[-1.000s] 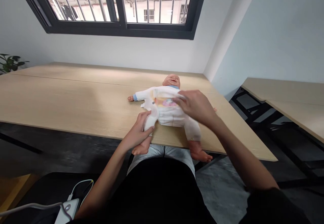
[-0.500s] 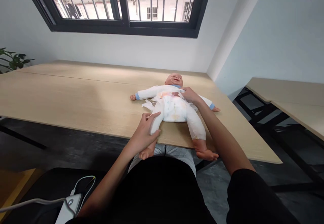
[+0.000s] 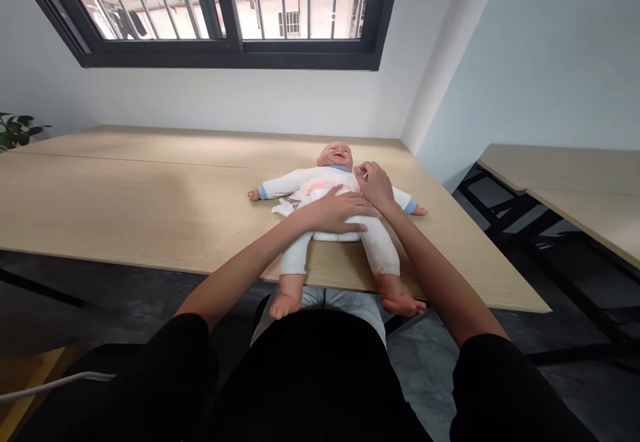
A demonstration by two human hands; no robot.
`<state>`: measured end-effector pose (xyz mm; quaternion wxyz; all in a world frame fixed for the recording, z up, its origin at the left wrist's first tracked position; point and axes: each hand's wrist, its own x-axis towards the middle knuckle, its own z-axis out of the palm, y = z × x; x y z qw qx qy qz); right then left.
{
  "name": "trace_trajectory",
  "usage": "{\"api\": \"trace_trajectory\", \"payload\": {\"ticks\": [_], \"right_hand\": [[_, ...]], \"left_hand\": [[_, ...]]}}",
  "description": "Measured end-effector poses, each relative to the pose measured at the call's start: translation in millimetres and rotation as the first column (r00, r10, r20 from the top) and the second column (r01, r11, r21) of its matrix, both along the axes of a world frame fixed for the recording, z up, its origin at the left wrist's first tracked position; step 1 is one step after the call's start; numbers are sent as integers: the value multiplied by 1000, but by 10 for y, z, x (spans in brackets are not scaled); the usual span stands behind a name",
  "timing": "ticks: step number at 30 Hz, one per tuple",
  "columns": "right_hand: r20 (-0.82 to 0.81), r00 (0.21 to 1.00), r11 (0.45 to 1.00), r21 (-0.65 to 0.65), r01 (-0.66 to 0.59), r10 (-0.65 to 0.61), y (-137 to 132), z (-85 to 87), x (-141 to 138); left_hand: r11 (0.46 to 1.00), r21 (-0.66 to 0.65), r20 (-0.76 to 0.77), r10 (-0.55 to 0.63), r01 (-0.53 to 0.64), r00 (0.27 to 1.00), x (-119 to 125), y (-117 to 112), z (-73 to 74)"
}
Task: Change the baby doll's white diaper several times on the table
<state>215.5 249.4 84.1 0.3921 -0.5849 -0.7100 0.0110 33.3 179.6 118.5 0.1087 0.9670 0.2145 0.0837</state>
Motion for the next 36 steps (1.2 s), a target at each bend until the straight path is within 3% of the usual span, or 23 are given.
{"api": "trace_trajectory", "payload": {"ticks": [6,10,16,20,22,25,30,33,36], "right_hand": [[-70,992,991,-91,96,-102,-256,-48,554],[47,995,974,-207,94,-86,-471,-132,797],[178,972,960,-259,-107,157,-534,-339,723],[233,952,939,-324,-117,199,-511,-422,639],[131,966,922,-350,-164,222,-519,-401,621],[-169,964,901,-353,-254,205,-552,-325,606],[-606,795,831,-454,-321,-24,-579,-258,577],[-717,685,842,-444,-306,-129,-558,-269,591],[-734,657,863,-433,-260,-170,-544,-260,668]], "left_hand": [[998,-58,34,-19,21,999,75,438,6],[997,-47,94,66,-61,993,83,636,-52],[988,-51,183,154,-147,971,51,804,-151],[988,-72,213,148,-135,966,23,822,-179],[989,-79,229,139,-124,963,15,822,-183],[990,-83,246,127,-110,961,8,820,-182],[992,-84,255,112,-93,961,4,812,-173],[992,-80,264,111,-93,958,5,810,-174],[992,-82,263,116,-98,958,7,812,-181]]}}
